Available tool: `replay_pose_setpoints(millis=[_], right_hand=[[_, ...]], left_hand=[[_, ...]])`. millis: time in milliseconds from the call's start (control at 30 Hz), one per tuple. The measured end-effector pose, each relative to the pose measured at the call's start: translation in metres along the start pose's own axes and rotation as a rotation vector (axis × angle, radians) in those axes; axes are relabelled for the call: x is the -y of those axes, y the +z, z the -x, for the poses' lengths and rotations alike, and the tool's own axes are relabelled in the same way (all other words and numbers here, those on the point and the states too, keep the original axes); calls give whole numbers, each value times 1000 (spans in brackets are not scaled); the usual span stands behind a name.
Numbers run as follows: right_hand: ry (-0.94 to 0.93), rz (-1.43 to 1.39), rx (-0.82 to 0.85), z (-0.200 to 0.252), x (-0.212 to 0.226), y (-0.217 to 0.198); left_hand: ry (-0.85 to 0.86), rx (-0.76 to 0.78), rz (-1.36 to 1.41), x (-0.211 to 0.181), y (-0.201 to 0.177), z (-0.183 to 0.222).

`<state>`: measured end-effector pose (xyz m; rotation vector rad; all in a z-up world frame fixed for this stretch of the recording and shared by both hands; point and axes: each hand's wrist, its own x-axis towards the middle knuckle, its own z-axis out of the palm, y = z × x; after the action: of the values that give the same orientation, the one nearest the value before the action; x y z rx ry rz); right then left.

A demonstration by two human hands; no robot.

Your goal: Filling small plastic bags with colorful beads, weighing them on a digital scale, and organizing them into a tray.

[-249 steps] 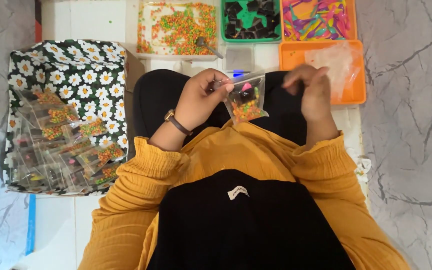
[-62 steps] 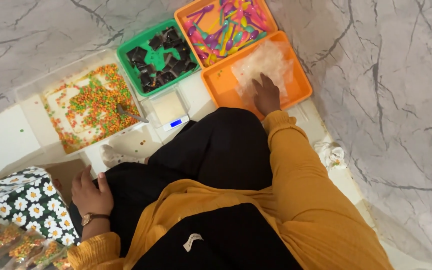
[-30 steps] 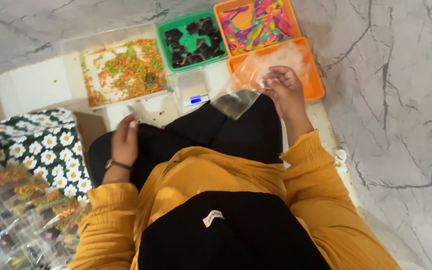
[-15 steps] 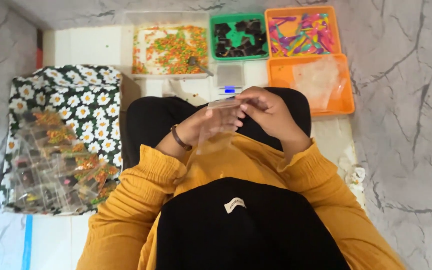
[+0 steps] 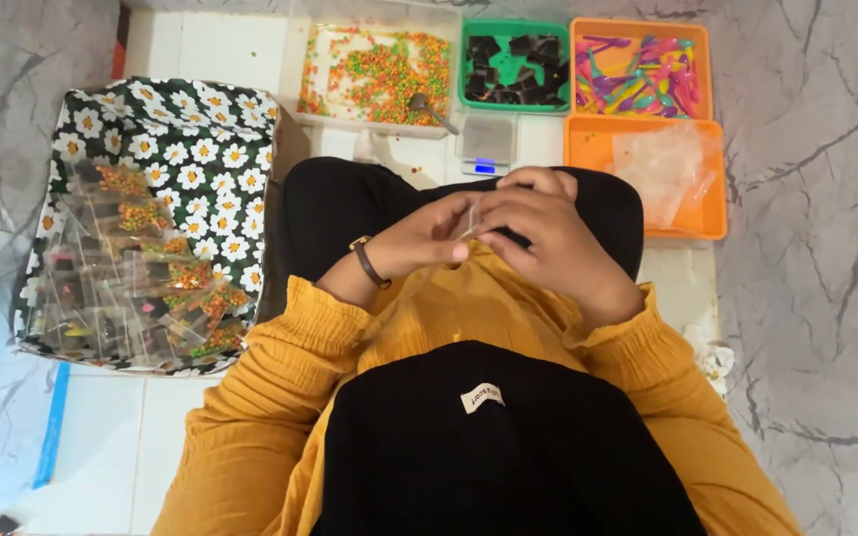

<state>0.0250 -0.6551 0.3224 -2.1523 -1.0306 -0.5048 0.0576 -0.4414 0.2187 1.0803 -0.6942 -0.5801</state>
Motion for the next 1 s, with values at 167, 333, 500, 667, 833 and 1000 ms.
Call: replay_pose_setpoints(millis=[167, 333, 500, 667, 833, 1000], right_hand=[[69, -134, 6, 3, -1, -9], [109, -213, 31, 11, -14, -9], [65, -167, 76, 12, -13, -5], [67, -194, 95, 9, -6, -2], [136, -178, 78, 14, -9, 4], [147, -209, 15, 19, -13, 16]], left_hand=[[-97, 48, 16, -3, -8, 12], [-111, 0, 0, -8, -9, 16], [19, -15, -44, -15, 3, 8], [-7, -152, -123, -49, 23, 6], [172, -301, -812, -57, 29, -2], [307, -330, -1203, -56, 38, -2]])
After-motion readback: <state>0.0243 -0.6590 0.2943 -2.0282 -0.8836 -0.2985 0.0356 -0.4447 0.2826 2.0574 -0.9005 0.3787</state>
